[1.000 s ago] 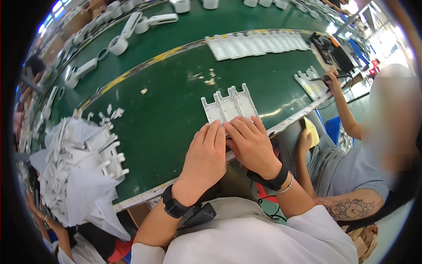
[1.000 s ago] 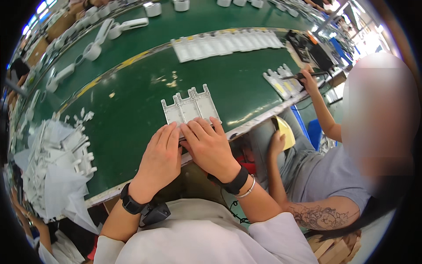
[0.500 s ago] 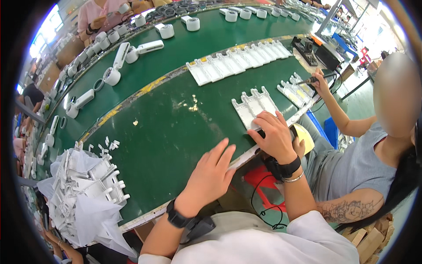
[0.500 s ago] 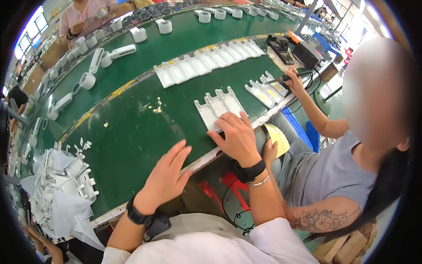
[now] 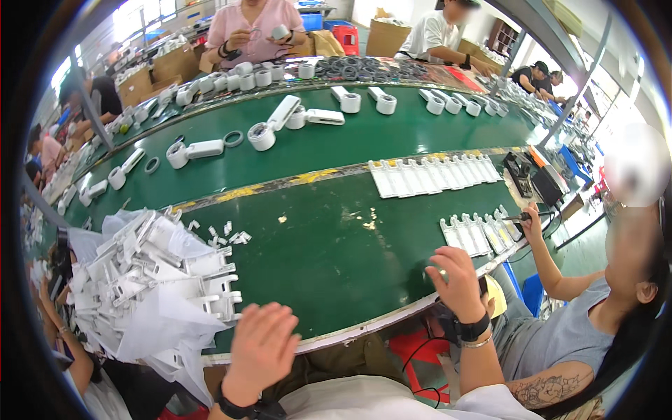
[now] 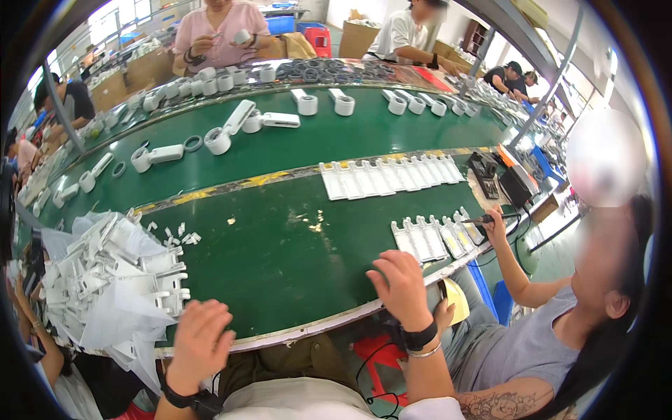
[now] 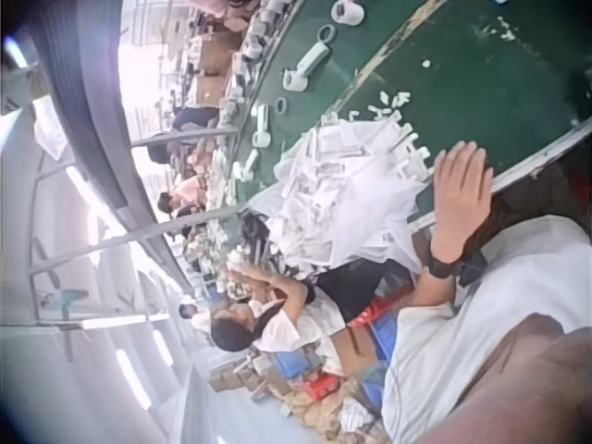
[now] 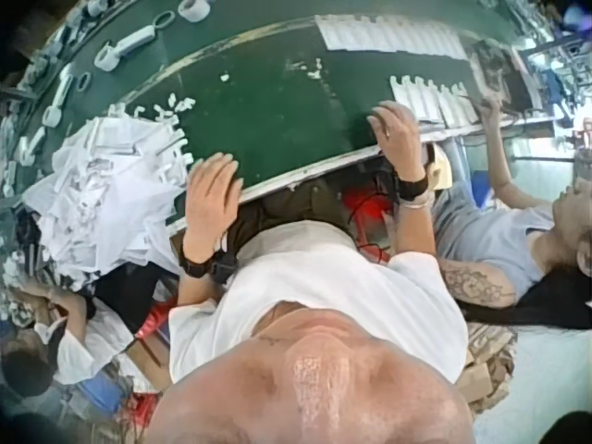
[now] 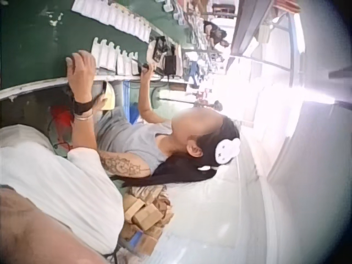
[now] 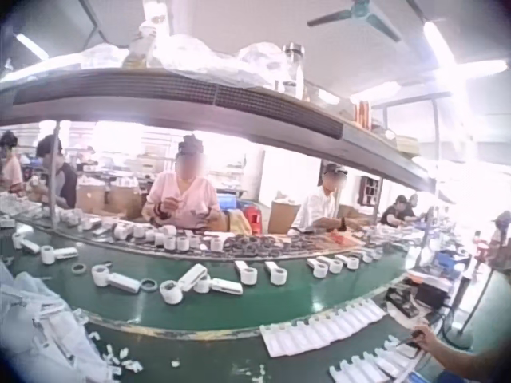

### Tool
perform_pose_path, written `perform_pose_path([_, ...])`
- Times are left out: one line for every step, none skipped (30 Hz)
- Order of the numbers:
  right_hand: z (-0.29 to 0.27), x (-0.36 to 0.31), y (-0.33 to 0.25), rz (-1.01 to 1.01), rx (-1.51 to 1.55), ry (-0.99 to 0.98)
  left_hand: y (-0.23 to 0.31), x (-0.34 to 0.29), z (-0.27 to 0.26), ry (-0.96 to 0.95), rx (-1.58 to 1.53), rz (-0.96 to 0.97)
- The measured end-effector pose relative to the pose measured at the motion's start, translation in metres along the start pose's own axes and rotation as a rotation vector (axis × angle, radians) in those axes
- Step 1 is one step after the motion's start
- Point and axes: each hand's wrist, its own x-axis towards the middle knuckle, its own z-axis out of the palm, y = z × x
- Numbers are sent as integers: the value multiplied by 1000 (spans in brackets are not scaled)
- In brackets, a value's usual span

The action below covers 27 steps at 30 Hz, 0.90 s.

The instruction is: Assembling small components into white plastic electronic housings at a factory workstation along an assembly line.

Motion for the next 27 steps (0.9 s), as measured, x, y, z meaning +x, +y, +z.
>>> perform_pose_path([7,8,-13,-17,13,-14,-7,-4,-10,51,48,-65])
perform_pose_path([18,16,-28,-95,92,-44,-13,-7,-18,82,145,-149])
perform_pose_path([27,23,-43,-174,175,-78,-18,-7,-21,98,288,-215])
perform_pose_path([34,30,-61,-216,211,-123,-26,-10,-22,103,433,-295])
perform_pose_path([34,35,-77,-238,251,-169,-33,-15,-21,74,512,-347])
perform_pose_path([33,43,-94,-294,252,-204,-38,-15,-18,1,501,-418])
perform_pose_path([34,52,-109,-351,249,-220,-47,-15,-11,-22,520,-408])
perform_pose_path([38,58,-119,-372,275,-299,-49,-14,-8,2,496,-390])
perform_pose_path([44,66,-133,-410,307,-324,-52,-20,-6,52,467,-359])
perform_pose_path([49,73,-145,-440,343,-396,-52,-25,-5,72,453,-364])
perform_pose_path([54,79,-157,-467,373,-467,-53,-29,-6,94,436,-364])
perform_pose_path([63,88,-167,-513,375,-541,-55,-32,-3,96,428,-392])
perform_pose_path([73,96,-176,-522,378,-559,-53,-33,-6,97,425,-395])
perform_pose_path([86,105,-184,-532,401,-563,-51,-34,-8,98,422,-396])
perform_pose_path([98,112,-193,-532,420,-564,-50,-35,-11,95,412,-405])
perform_pose_path([110,119,-200,-529,416,-573,-48,-34,-14,86,403,-400])
perform_pose_path([121,126,-206,-527,409,-533,-48,-33,-15,76,395,-394])
perform_pose_path([134,131,-212,-533,411,-496,-49,-35,-15,72,395,-401])
perform_pose_path([144,135,-214,-529,408,-500,-50,-36,-15,70,388,-401])
perform_pose_path([153,138,-214,-532,378,-511,-50,-36,-16,60,388,-385])
perform_pose_path([160,138,-216,-539,354,-525,-50,-38,-18,48,389,-374])
perform_pose_path([163,136,-217,-556,360,-505,-50,-39,-19,43,385,-377])
perform_pose_path([162,135,-218,-552,360,-510,-49,-40,-20,43,376,-371])
perform_pose_path([159,132,-218,-550,340,-533,-48,-40,-20,38,369,-371])
perform_pose_path([158,130,-218,-549,319,-554,-47,-39,-21,29,366,-377])
perform_pose_path([159,129,-217,-543,324,-561,-46,-36,-23,16,364,-382])
perform_pose_path([159,128,-217,-557,348,-548,-45,-33,-24,6,362,-381])
